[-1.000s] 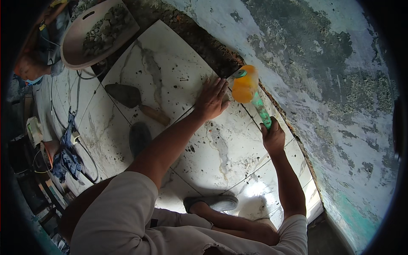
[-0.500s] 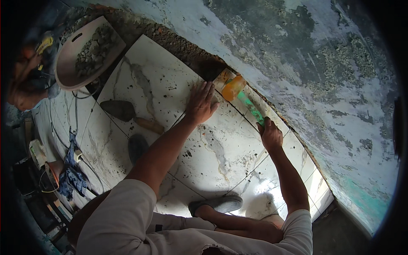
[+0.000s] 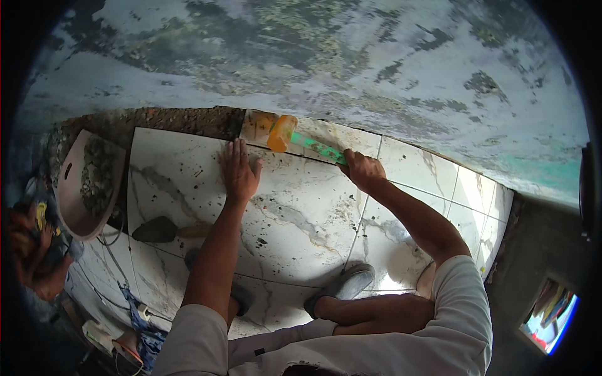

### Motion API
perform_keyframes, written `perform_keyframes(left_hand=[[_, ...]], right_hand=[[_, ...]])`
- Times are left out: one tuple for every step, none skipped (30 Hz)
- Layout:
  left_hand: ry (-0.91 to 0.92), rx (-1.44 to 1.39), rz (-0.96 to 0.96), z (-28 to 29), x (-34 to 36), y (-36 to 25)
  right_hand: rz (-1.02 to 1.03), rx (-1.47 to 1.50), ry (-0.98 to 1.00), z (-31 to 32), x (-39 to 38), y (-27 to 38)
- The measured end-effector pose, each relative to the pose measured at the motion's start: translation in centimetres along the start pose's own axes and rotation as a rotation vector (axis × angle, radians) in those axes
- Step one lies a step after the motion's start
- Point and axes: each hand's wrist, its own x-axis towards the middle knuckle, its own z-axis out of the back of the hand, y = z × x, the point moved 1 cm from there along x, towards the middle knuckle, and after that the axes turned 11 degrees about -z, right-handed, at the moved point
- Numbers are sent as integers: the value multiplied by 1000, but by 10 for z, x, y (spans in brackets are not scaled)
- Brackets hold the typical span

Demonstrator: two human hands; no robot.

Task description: The person levels mortar along a floor section using a trowel, places tiles onto the mortar by hand, and taps the tiles into place using a rubber mallet.

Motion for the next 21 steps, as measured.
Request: perform_keyframes(left_hand=[[8, 32, 9, 0, 3, -4], [8, 24, -14, -2, 3, -4], [33, 43, 4, -3, 4, -4], [57, 64, 22, -5, 4, -3], [60, 78, 20, -6, 1, -4], [61, 69, 3, -8, 0, -5], [43, 66, 2, -9, 0, -5], [25, 68, 1, -9, -1, -3], [35, 65, 0, -10, -1, -3], [35, 60, -16, -11, -1, -3], [24, 73, -15, -8, -3, 5], [15, 70, -17, -9, -5, 4], [18, 63, -29, -9, -8, 5], [6, 85, -32, -8, -9, 7], [-7, 106, -36, -9, -7, 6], [-9, 105, -44, -10, -3, 4], [-5, 102, -42, -11, -3, 2], [-2, 101, -40, -11, -4, 1], [6, 101, -48, -10, -4, -1], [2, 103, -45, -11, -3, -1], [-3, 106, -42, -11, -1, -1]], right_hand=[[-16, -20, 37, 0, -3, -8], [-40, -18, 32, 0, -3, -11], [-18, 0, 5, 2, -4, -13], [5, 16, -23, 3, -6, -14], [-22, 19, 11, 1, -10, -16], [-41, 18, 9, 1, -11, -19], [-48, 26, 29, 0, -11, -21], [-52, 40, 46, -1, -11, -22], [-68, 25, 11, -1, -17, -24], [-84, 27, 8, -1, -26, -27], [-48, 59, -34, -1, -35, -27], [-23, 81, -69, -2, -51, -36], [36, 73, -148, -10, -65, -45], [44, 72, -203, -10, -80, -50], [47, 81, -230, -13, -90, -59], [51, 92, -256, -17, -96, -69], [47, 108, -273, -17, -101, -76], [45, 126, -291, -18, -103, -83], [49, 113, -312, -18, -103, -92], [60, 111, -327, -14, -101, -97], [30, 72, -293, -17, -96, -105]])
